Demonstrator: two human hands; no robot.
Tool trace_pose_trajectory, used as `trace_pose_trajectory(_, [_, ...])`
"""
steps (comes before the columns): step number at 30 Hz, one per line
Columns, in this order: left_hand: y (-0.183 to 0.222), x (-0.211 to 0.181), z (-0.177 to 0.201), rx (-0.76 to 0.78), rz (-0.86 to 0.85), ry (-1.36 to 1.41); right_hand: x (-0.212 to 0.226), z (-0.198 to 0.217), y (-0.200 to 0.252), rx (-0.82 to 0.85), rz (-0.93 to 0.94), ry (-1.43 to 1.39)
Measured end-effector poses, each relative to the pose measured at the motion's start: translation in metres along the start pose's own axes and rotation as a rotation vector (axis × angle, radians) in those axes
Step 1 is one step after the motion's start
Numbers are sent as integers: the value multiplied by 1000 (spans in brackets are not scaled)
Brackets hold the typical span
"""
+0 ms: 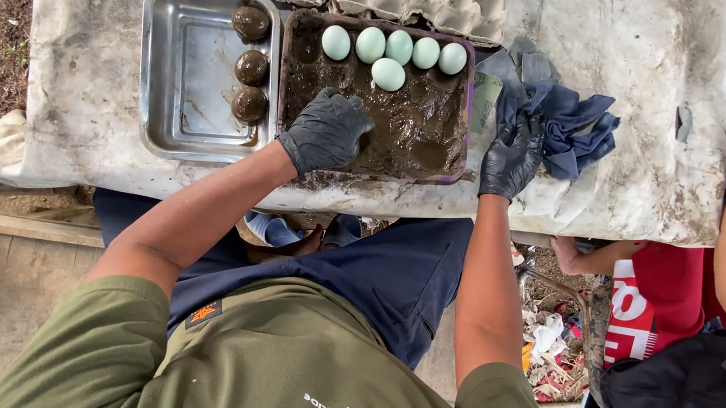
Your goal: Coating eggs in a salted mud mixture for preservation and placing them in a tray.
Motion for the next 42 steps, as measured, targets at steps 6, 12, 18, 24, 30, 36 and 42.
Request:
trace_pose_trajectory(6, [-1,8,-28,-22,-49,-136,0,-1,-1,25,23,37])
trace_pose_trajectory(12, [11,32,-49,-27,24,-205,-4,3,-2,44,41,88])
trace_pose_trajectory(18, [5,15,-34,-44,34,-118,-3,6,-3,67,61,134])
trace_pose_trajectory(24, [-2,13,7,-25,159,-74,-5,8,-4,88,85,185])
trace_pose_trajectory(30, [10,12,-66,155,119,-112,-13,20,-8,108,82,243])
trace_pose_trajectory(36, [13,31,29,-111,155,-171,-46,63,-24,130,-21,340])
trace_pose_trajectory(42, [-15,24,4,-101,131,126,-63,88,-34,138,-43,404])
Point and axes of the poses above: each hand's wrist, its own y-axis away from the middle knuckle, its own z-axis out of the back of the hand, x = y × z, the point moved 8 cm from there along -y, towards the middle knuckle, and after that the axes turned 10 degrees about -y, right-handed, at the moved point
